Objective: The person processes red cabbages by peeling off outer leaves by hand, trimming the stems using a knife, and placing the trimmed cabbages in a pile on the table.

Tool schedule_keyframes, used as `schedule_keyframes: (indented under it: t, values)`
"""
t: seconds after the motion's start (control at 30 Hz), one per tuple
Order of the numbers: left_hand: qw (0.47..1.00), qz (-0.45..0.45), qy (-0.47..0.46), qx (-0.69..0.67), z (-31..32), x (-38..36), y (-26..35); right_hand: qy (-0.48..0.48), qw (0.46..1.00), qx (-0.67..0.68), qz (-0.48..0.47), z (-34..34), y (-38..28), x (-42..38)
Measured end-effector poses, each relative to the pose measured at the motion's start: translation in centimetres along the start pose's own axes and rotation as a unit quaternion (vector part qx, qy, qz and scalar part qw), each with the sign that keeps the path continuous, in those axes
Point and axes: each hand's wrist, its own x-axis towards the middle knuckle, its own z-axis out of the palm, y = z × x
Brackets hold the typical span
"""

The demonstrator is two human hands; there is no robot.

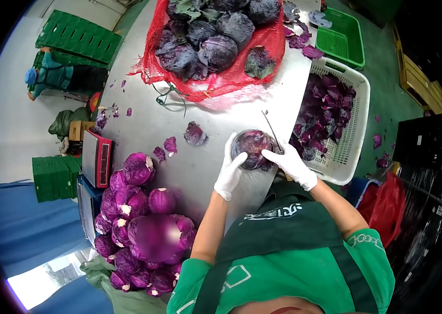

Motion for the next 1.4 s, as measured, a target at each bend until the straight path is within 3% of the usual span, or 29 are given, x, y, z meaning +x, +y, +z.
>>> schedule_keyframes:
  t: [0.03, 0.07, 0.13, 0.23, 0.3, 0.33, 0.37, 0.4, 0.5, 0.6, 0.73, 0.77, 0.83, 0.87, 0.93, 0.97, 1.1, 1.13, 1.17, 1.2, 1.27, 1.33, 1.4]
  values:
    - [1.000, -0.009, -0.003, -0.025, 0.0, -0.2, 0.3, 0.008, 0.991, -0.084, -0.104, -0.1, 0.6, 0.1]
    - [1.000, -0.012, -0.003, -0.022, -0.1, -0.4, 0.5, 0.001, 0.983, -0.127, -0.135, -0.5, 1.1, 0.0]
    - [0.964, 0.059, -0.024, 0.257, -0.4, -0.6, 0.8, -0.005, 0.958, -0.208, -0.198, -0.9, 0.9, -0.3]
    - [0.948, 0.042, 0.000, 0.317, -0.6, -1.1, 0.8, -0.068, 0.983, -0.166, -0.035, -2.1, 1.2, -1.1]
    - [0.904, 0.061, 0.020, 0.422, -0.2, -1.6, 0.9, 0.010, 0.974, -0.180, -0.139, -2.8, 2.5, -1.4]
    - [0.840, 0.094, 0.013, 0.535, 0.2, -2.0, 1.2, 0.042, 0.962, -0.208, -0.173, -3.0, 2.4, -1.6]
    - [0.838, 0.095, 0.023, 0.537, 0.8, -2.3, 1.3, 0.074, 0.912, -0.317, -0.250, -3.4, 2.1, -2.1]
    - [0.837, 0.097, 0.032, 0.538, 1.3, -2.4, 1.1, 0.079, 0.913, -0.315, -0.246, -3.4, 1.1, -3.0]
    - [0.868, 0.092, 0.045, 0.485, 1.6, -1.6, -0.1, 0.003, 0.886, -0.444, -0.130, -3.0, -0.8, -5.6]
    - [0.832, 0.092, 0.067, 0.542, 2.8, -1.0, 0.6, -0.007, 0.853, -0.503, -0.137, -2.9, 0.3, -6.5]
    - [0.844, 0.064, 0.053, 0.529, 2.5, -0.4, 0.9, -0.038, 0.831, -0.539, -0.130, -2.5, -0.3, -6.7]
    - [0.847, 0.069, 0.047, 0.525, 2.6, -0.2, 1.0, -0.027, 0.821, -0.540, -0.184, -2.8, 1.1, -6.3]
    - [0.880, 0.068, 0.053, 0.466, 4.0, 0.0, 2.1, -0.021, 0.810, -0.554, -0.189, -2.9, 1.4, -5.8]
    - [0.866, 0.001, 0.012, 0.500, 4.4, 0.6, 3.7, -0.043, 0.832, -0.528, -0.165, -2.9, 0.3, -5.5]
    - [0.869, -0.001, 0.019, 0.494, 3.4, 1.4, 2.4, -0.065, 0.805, -0.578, -0.120, -3.3, 1.0, -4.1]
    - [0.844, 0.021, 0.046, 0.534, 2.8, 1.8, 1.2, -0.061, 0.798, -0.588, -0.119, -3.4, 0.7, -3.7]
    - [0.834, -0.044, 0.074, 0.544, 3.5, 2.9, 2.2, -0.089, 0.778, -0.619, -0.060, -3.9, 1.6, -0.6]
    - [0.833, -0.058, 0.042, 0.549, 3.6, 3.1, 2.6, -0.102, 0.771, -0.628, -0.032, -3.7, 1.5, 0.2]
    - [0.831, -0.072, 0.005, 0.552, 3.8, 3.0, 2.7, -0.147, 0.786, -0.600, -0.001, -3.9, 1.6, 1.5]
    - [0.783, -0.051, 0.028, 0.619, 5.8, 1.6, 2.7, -0.158, 0.776, -0.610, -0.025, -3.3, 0.1, 1.9]
    - [0.774, -0.047, 0.044, 0.630, 6.1, 1.2, 2.7, -0.152, 0.769, -0.621, -0.029, -3.7, 1.7, 3.3]
    - [0.838, -0.018, 0.017, 0.546, 2.8, 1.7, 2.3, -0.118, 0.791, -0.600, -0.011, -3.5, 3.6, 3.3]
    - [0.866, -0.039, 0.026, 0.499, 0.7, 0.3, 3.4, -0.072, 0.863, -0.495, -0.063, -3.1, 4.9, 2.9]
